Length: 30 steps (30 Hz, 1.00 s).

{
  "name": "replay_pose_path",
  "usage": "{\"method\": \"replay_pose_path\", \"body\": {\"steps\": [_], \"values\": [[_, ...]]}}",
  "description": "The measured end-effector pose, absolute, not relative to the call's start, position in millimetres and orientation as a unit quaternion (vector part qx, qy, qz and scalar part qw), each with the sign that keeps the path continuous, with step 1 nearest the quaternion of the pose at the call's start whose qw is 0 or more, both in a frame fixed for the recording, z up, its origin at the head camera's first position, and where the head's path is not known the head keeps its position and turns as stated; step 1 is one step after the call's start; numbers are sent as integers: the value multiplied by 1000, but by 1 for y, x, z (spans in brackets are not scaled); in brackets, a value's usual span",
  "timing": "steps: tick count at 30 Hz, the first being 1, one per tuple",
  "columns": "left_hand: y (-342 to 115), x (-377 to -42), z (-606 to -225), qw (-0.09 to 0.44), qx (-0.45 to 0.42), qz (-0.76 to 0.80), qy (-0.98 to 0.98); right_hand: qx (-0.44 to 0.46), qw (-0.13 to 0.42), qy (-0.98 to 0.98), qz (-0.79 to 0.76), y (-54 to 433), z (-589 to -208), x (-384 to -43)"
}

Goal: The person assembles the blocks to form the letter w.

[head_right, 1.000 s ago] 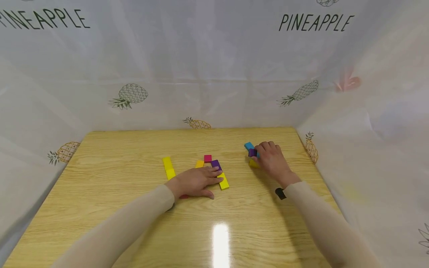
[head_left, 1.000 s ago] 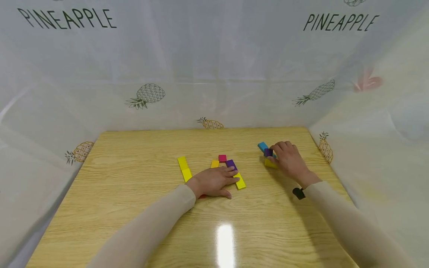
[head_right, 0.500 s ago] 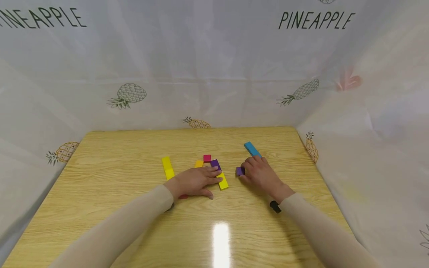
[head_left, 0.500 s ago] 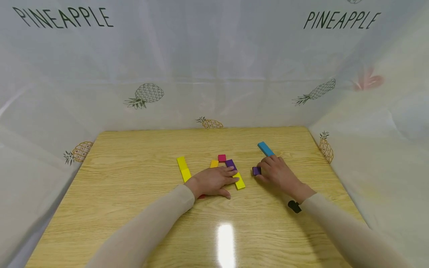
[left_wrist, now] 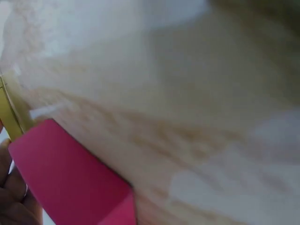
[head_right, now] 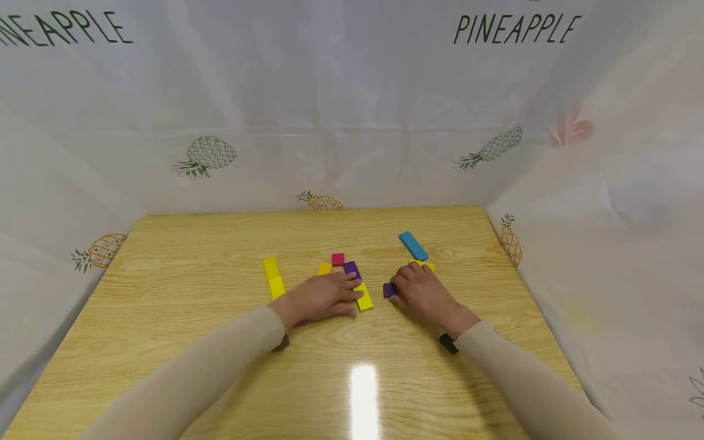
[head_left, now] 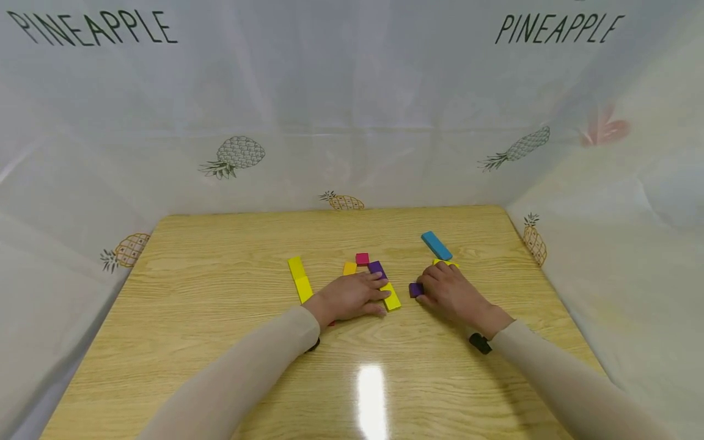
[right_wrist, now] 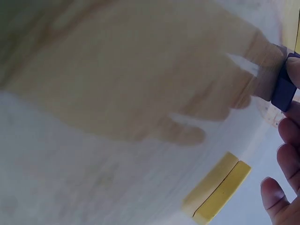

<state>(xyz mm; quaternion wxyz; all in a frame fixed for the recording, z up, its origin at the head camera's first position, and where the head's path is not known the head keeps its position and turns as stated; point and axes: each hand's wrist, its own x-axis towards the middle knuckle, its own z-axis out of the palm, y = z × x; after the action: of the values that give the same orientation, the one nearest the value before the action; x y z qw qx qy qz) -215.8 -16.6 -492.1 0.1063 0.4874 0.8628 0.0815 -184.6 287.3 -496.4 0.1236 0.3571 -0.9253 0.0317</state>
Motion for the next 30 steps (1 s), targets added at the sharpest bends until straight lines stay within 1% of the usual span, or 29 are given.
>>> {"method": "replay_pose_path", "body": {"steps": [6,13,19,30], "values": [[-13,-212,-493,86,466,96,875,357,123,-925,31,287,-496,-185],[-9,-208,-490,92,441,113,885,356,127,-925,31,287,-497,-185],[-12,-209,-491,95,465,93,875,355,126,-926,31,287,-498,-185],[-20,-212,-489,125,484,70,863,350,122,-928,30,286,-498,-183]]}}
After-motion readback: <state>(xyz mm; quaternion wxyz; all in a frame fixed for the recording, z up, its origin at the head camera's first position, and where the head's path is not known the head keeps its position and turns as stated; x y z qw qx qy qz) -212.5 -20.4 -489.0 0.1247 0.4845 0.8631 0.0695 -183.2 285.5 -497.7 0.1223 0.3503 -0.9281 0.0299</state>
